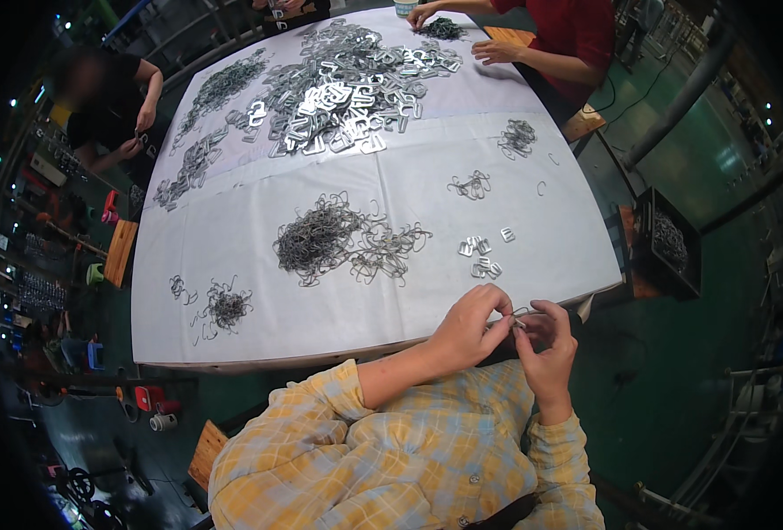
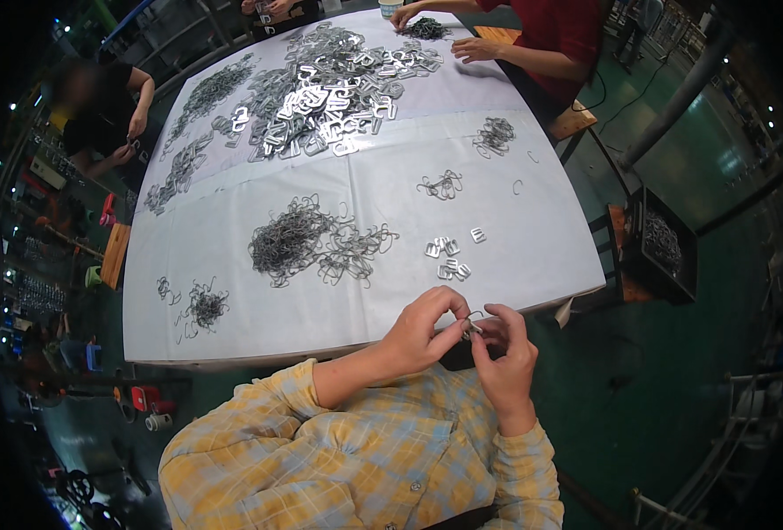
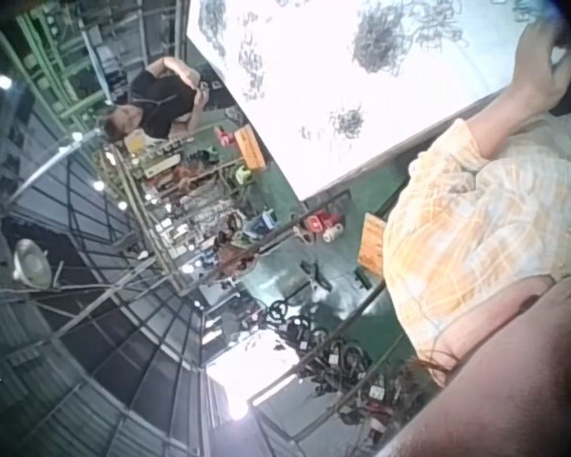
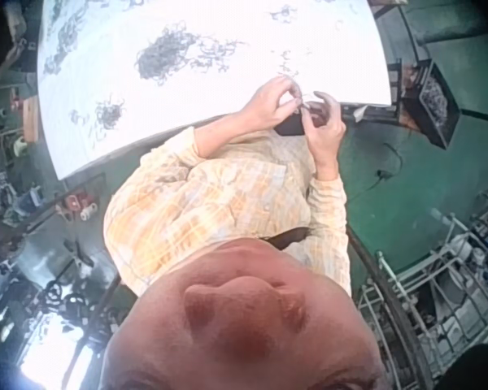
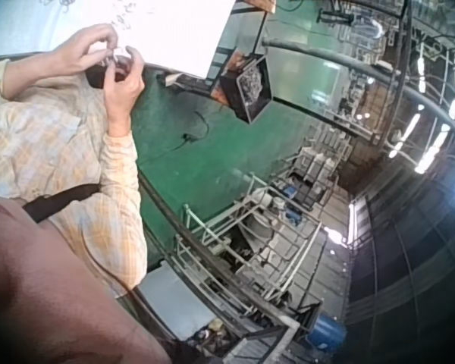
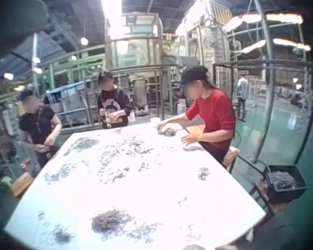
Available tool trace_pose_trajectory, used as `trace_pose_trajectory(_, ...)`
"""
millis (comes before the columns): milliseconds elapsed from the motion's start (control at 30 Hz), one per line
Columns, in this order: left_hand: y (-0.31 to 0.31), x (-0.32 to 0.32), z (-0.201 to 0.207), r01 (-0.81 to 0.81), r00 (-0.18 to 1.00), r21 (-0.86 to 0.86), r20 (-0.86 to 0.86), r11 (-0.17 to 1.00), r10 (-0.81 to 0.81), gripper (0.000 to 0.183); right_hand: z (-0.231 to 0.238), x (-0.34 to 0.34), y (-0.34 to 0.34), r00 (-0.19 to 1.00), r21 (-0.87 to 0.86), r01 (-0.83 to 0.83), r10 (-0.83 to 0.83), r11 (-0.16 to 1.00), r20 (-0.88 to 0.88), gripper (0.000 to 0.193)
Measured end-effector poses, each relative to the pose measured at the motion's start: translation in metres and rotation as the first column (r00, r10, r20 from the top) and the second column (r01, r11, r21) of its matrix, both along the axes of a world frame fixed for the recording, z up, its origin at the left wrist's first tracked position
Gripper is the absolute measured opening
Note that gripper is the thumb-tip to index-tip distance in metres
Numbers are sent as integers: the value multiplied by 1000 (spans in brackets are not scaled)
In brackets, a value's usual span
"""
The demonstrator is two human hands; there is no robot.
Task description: The person sorts metal buckles and wire rings from a pile on a table, picking them up by hand and placing the buckles into a container.
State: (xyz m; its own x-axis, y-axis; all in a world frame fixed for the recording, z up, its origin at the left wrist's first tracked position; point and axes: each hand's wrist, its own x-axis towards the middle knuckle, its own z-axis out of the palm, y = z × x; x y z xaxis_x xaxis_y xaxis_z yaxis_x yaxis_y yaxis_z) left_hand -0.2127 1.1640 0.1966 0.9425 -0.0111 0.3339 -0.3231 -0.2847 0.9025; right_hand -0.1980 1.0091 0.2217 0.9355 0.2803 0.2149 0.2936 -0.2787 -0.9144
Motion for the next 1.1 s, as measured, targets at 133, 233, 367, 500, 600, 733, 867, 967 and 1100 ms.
trace_pose_trajectory(133,0,-2,2,-21,998,-5,-57,1000,21,10,-3,0,-1,1000,-13,9,-9,1000,7,37)
trace_pose_trajectory(233,0,-4,-1,26,999,-75,-45,997,-30,10,-3,-1,0,999,-51,-8,10,999,47,37)
trace_pose_trajectory(367,-4,-7,-7,45,998,-138,-38,989,-51,12,-4,-3,-1,994,-59,-16,23,998,108,38)
trace_pose_trajectory(500,-2,-10,-2,58,997,-123,59,991,-51,11,-8,3,-9,991,172,-99,81,980,109,37)
trace_pose_trajectory(600,0,-10,0,94,993,-114,79,989,-86,10,-37,30,-17,990,128,139,-142,982,20,20)
trace_pose_trajectory(733,-1,-11,-3,148,989,-143,43,979,-143,9,-68,87,-10,979,-169,199,-187,965,82,22)
trace_pose_trajectory(867,-4,-14,-6,143,990,-171,29,975,-140,9,-91,129,10,959,-377,237,-153,895,239,27)
trace_pose_trajectory(967,-3,-17,-3,97,995,-125,38,987,-93,11,-96,141,40,939,-487,176,2,856,343,30)
trace_pose_trajectory(1100,-5,-23,-5,61,994,-69,89,996,-55,12,-108,149,43,949,-419,138,1,897,315,24)
